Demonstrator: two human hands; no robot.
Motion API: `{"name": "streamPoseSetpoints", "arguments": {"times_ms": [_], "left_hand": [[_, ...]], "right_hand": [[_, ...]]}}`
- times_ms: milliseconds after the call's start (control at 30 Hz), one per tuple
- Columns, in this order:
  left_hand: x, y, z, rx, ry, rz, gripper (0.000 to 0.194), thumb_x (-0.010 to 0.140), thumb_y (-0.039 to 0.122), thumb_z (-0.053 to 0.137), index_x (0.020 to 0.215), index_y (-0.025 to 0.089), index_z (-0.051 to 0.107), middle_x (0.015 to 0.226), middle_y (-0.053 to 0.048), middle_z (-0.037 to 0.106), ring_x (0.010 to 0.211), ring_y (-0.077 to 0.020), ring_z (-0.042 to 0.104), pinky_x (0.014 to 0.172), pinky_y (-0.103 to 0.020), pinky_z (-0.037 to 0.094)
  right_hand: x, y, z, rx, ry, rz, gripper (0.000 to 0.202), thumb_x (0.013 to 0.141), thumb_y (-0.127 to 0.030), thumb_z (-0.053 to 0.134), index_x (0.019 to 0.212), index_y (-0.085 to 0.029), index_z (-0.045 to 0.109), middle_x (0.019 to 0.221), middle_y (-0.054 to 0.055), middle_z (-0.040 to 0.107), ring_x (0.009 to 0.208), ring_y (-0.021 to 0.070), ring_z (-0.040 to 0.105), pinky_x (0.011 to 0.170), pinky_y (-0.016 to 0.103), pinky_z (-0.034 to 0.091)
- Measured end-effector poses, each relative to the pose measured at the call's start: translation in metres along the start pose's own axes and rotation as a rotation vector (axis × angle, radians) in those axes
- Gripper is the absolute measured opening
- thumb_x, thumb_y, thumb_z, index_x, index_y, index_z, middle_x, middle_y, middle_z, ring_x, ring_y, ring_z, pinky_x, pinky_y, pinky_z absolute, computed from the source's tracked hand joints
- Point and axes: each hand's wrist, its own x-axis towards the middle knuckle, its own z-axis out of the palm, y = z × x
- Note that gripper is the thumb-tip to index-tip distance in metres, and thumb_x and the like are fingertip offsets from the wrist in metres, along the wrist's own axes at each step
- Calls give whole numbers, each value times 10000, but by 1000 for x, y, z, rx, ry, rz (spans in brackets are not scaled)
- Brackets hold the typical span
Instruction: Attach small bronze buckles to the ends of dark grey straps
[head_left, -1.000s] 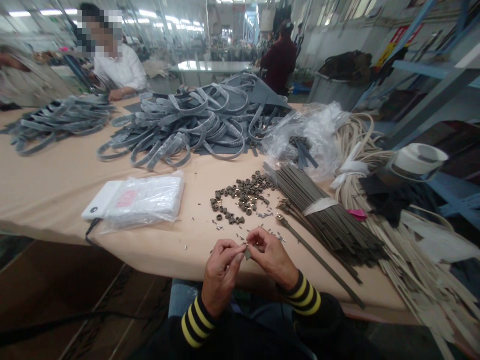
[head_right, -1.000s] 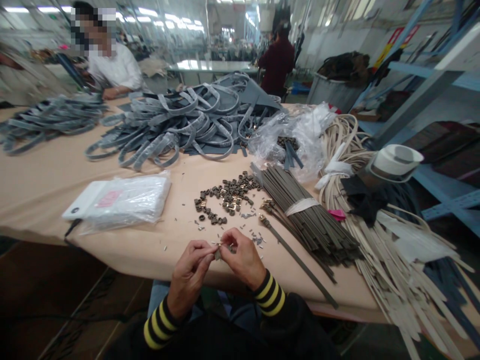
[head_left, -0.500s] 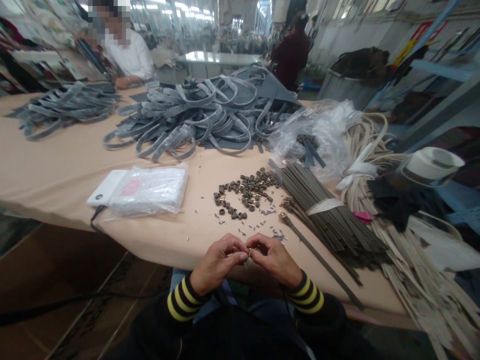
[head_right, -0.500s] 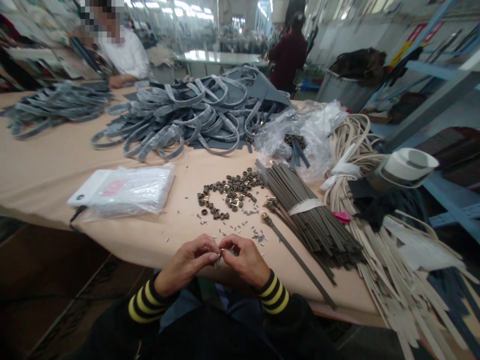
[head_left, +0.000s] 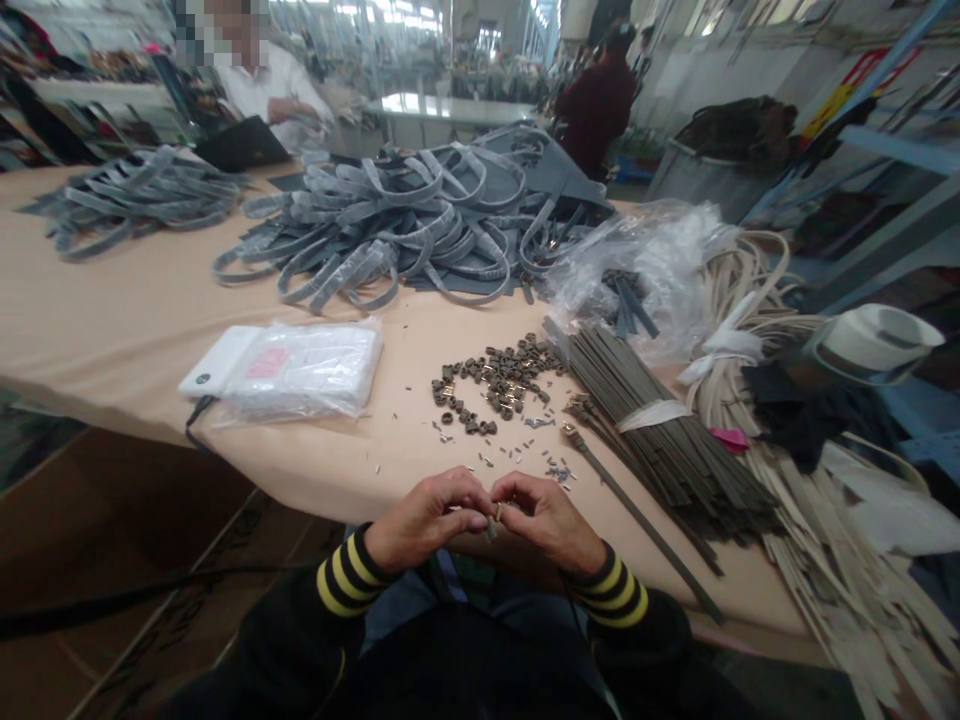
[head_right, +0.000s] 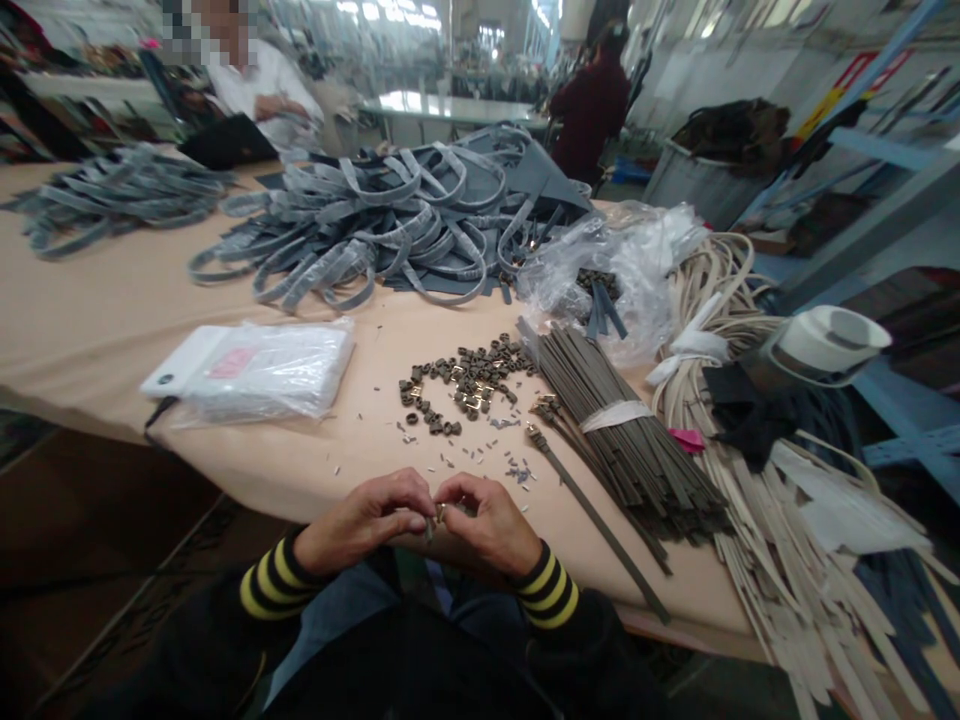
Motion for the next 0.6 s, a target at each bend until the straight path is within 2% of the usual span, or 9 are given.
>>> {"name": "streamPoseSetpoints", "arguments": {"times_ms": [133, 267, 400, 500, 600], "left_hand": [[0, -2, -1, 19, 4, 51, 58, 715, 159, 536, 751, 138, 577, 767, -35, 500, 758, -136, 489, 712, -281, 390], [-1, -3, 2, 28, 29, 34, 21, 711, 158, 532, 717, 137, 534, 752, -23, 473, 715, -120, 472, 661, -259, 392], [0, -3, 7, -183, 49, -52, 99, 733, 214, 515, 688, 138, 471, 717, 5, 450, 612, -81, 477, 592, -230, 403], [2, -5, 10, -370, 46, -136, 176, 713, 271, 556, 683, 134, 450, 634, 19, 487, 587, -79, 486, 594, -226, 402], [3, -9, 10, -463, 63, -187, 230, 670, 298, 607, 686, 126, 456, 594, 21, 523, 566, -75, 497, 590, -219, 393]], "right_hand": [[0, -1, 0, -2, -11, 10, 145, 642, -95, 457, 721, -134, 573, 679, 15, 585, 645, 119, 521, 621, 237, 404], [1, -2, 1, 22, -21, 18, 135, 645, -97, 461, 717, -136, 569, 677, 10, 583, 651, 115, 521, 628, 232, 405], [2, 0, 1, 21, -20, 10, 122, 660, -104, 470, 725, -137, 568, 670, 5, 578, 643, 111, 515, 617, 228, 405], [2, 1, 1, 13, -18, 8, 127, 657, -91, 472, 725, -139, 568, 668, 1, 580, 640, 108, 514, 615, 224, 403], [2, 2, 1, 16, -27, 9, 121, 660, -95, 480, 726, -140, 570, 674, 2, 587, 649, 108, 521, 623, 222, 405]]}}
